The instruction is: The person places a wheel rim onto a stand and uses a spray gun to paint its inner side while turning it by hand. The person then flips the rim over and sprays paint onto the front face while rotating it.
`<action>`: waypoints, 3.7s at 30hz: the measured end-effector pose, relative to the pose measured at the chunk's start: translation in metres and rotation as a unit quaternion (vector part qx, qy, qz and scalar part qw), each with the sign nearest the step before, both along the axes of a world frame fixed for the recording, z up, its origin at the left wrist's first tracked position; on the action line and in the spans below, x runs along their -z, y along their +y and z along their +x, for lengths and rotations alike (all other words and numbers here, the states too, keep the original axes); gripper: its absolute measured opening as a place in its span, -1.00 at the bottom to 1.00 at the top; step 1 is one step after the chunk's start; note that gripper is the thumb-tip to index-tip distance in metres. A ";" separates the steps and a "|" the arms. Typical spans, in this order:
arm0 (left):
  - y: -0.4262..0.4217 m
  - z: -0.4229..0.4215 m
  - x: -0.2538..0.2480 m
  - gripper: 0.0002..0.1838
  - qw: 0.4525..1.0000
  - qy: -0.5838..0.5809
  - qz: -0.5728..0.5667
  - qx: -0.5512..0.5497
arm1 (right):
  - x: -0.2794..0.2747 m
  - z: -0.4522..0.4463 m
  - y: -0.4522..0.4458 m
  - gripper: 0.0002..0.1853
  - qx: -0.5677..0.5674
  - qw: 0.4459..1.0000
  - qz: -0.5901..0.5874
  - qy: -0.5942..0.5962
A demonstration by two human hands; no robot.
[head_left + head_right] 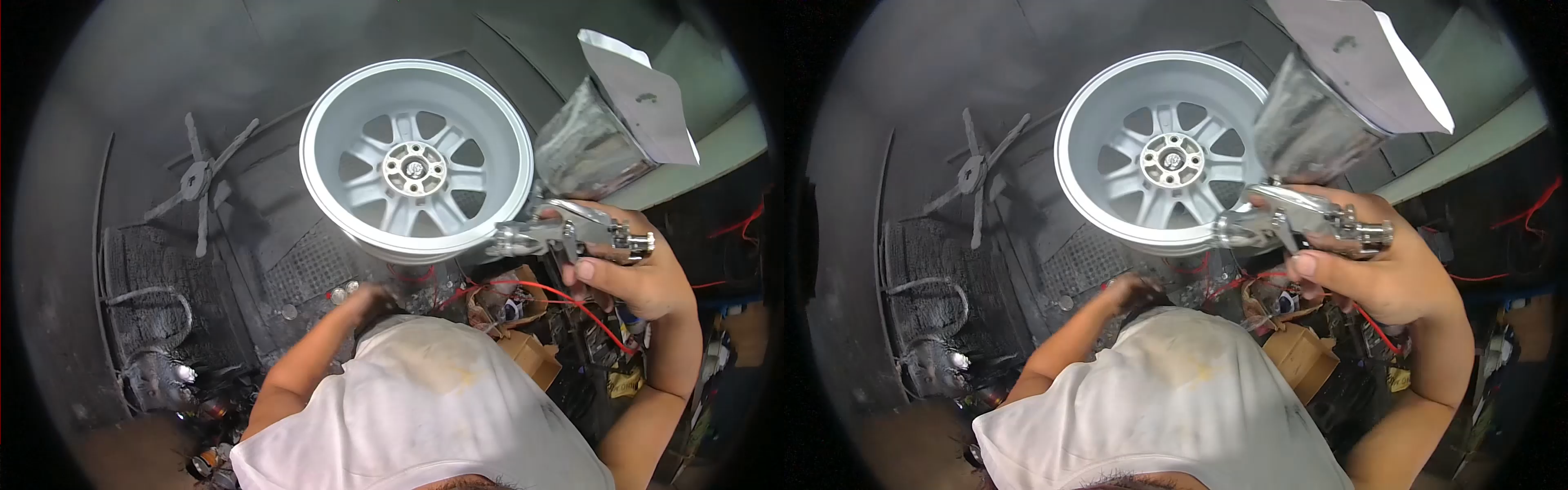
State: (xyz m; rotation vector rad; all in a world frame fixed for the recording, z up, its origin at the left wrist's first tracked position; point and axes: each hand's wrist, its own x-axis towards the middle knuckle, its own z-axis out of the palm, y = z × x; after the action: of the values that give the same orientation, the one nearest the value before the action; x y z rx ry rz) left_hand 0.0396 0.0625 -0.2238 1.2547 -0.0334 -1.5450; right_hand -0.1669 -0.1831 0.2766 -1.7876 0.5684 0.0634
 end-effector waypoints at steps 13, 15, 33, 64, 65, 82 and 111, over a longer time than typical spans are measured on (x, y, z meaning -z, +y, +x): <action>-0.036 0.007 -0.168 -0.48 0.982 -0.119 0.019 -0.146 | 0.018 0.100 -0.037 -0.60 0.013 0.972 -0.191 -0.133; -0.038 -0.019 -0.150 -0.49 0.988 -0.152 0.001 -0.023 | 0.019 0.107 -0.055 -0.68 0.029 0.962 -0.239 -0.126; -0.031 0.013 -0.154 -0.35 0.990 -0.138 -0.012 -0.013 | 0.041 0.063 -0.099 -0.70 0.052 0.964 -0.250 0.072; -0.034 0.032 -0.149 -0.25 0.989 -0.095 -0.027 -0.107 | 0.066 0.039 -0.096 -0.46 0.105 0.965 -0.232 0.060; -0.037 0.009 -0.170 -0.32 0.992 -0.071 0.001 -0.106 | 0.066 0.041 -0.098 -0.46 0.105 0.965 -0.233 0.058; -0.042 0.008 -0.172 -0.57 0.996 -0.073 -0.021 -0.055 | 0.055 0.050 -0.028 -0.41 -0.048 0.998 0.003 0.037; -0.016 0.086 -0.091 -0.50 0.987 -0.116 0.005 -0.111 | 0.097 0.030 -0.014 -0.39 -0.013 0.994 0.096 -0.047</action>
State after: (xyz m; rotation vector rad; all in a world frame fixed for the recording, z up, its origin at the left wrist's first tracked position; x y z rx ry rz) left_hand 0.1257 0.0465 -0.1323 1.3924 -0.0350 -1.2043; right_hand -0.1371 -0.1970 0.1798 -1.6025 0.4556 0.0496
